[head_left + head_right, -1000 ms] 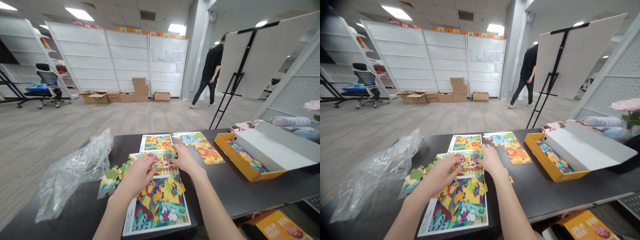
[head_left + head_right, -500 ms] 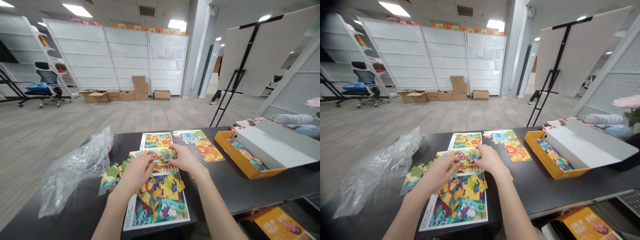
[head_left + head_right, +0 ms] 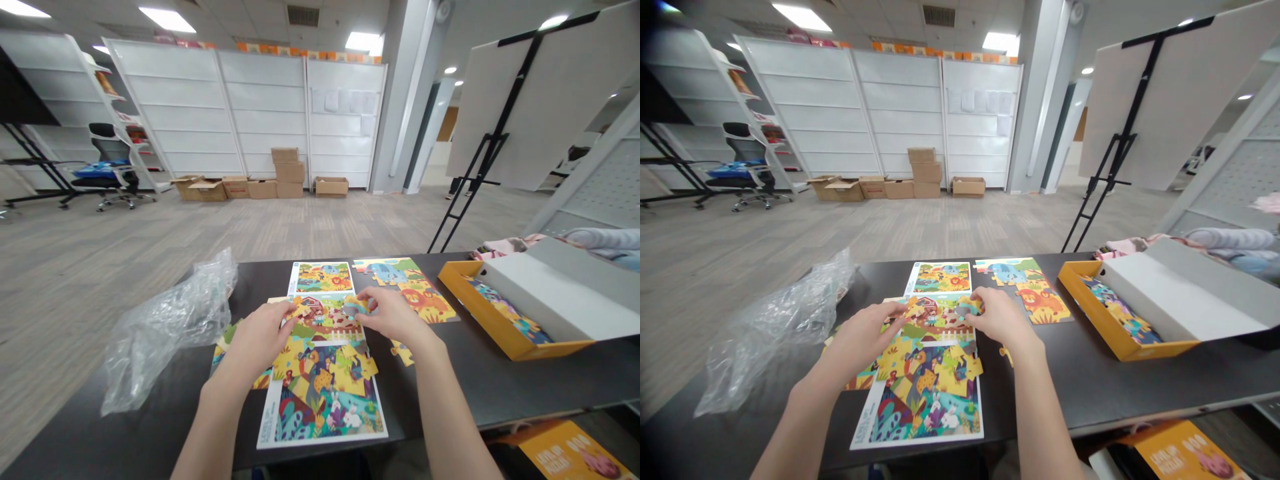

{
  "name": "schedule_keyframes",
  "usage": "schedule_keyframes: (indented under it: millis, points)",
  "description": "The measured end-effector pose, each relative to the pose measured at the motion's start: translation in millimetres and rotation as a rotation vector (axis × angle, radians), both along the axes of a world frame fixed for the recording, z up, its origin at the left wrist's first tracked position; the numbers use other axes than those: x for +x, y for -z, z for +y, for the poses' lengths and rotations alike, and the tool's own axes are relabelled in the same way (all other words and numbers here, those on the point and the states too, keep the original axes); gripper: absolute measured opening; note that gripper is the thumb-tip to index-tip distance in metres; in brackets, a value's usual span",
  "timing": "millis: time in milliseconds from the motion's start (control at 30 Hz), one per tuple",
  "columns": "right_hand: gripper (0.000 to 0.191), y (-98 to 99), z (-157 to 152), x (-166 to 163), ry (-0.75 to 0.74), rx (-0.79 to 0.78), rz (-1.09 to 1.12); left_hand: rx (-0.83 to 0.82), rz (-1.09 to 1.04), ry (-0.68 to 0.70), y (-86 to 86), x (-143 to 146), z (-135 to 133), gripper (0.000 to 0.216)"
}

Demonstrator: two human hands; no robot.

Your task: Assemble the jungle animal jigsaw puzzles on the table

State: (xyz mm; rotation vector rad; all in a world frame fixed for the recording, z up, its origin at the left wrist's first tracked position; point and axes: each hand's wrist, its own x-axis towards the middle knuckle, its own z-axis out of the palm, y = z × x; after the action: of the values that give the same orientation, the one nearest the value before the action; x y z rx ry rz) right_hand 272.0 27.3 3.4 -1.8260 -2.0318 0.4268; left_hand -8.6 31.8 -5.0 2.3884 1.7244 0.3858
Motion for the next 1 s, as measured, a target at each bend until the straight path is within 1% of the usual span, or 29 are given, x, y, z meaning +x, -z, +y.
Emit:
schedule_keyframes:
  millis: [100,167,267,333,433,467,533,600,700,767,833,900,1000]
  points:
    - [0.030,3.8,2.2,-0.4,-0.029,-0.012,-0.053,-0.026,0.017,0.025,0.3,0.9,-0.7,0.034]
    - [0.031,7.2,3.3,1.6,-0.044,-0.026,-0.048,-0.032,0.026,0.029,-0.4,2.1,-1.0,0.034]
    - [0.036,8.0,1.6,8.8,-0.077,-0.058,0.063,-0.037,0.031,0.029,-3.4,4.2,-1.3,0.034]
    - [0.036,3.6,-3.0,17.3,-0.074,-0.058,0.142,-0.035,0.019,0.028,-6.1,5.4,-1.3,0.034]
    - [0.029,-7.4,-15.1,34.6,0.040,-0.018,0.137,-0.023,-0.026,0.036,-9.1,6.9,-1.3,0.032]
    - [0.026,-10.4,-19.8,40.6,0.089,-0.021,0.112,-0.016,-0.039,0.038,-9.5,7.4,-1.4,0.032]
    - [0.024,-13.5,-28.5,50.7,0.170,-0.075,0.048,-0.003,-0.049,0.037,-9.4,8.5,-1.7,0.033]
    - [0.027,-12.2,-35.0,57.1,0.237,-0.163,-0.021,0.000,-0.037,0.039,-8.7,9.8,-2.2,0.033]
    - [0.041,-6.5,-40.9,59.5,0.316,-0.272,-0.101,-0.003,-0.018,0.049,-8.1,11.9,-3.0,0.033]
    - [0.052,-3.8,-43.9,57.3,0.333,-0.312,-0.143,-0.004,-0.019,0.057,-8.8,13.5,-3.8,0.032]
    - [0.058,-3.6,-46.9,53.1,0.332,-0.323,-0.192,-0.005,-0.026,0.069,-10.0,15.4,-5.0,0.031]
    - [0.053,-5.3,-49.6,47.8,0.341,-0.322,-0.236,-0.002,-0.038,0.088,-11.0,17.7,-6.7,0.030]
    - [0.040,-6.7,-51.1,41.2,0.340,-0.312,-0.260,0.011,-0.071,0.131,-11.0,21.5,-9.6,0.029]
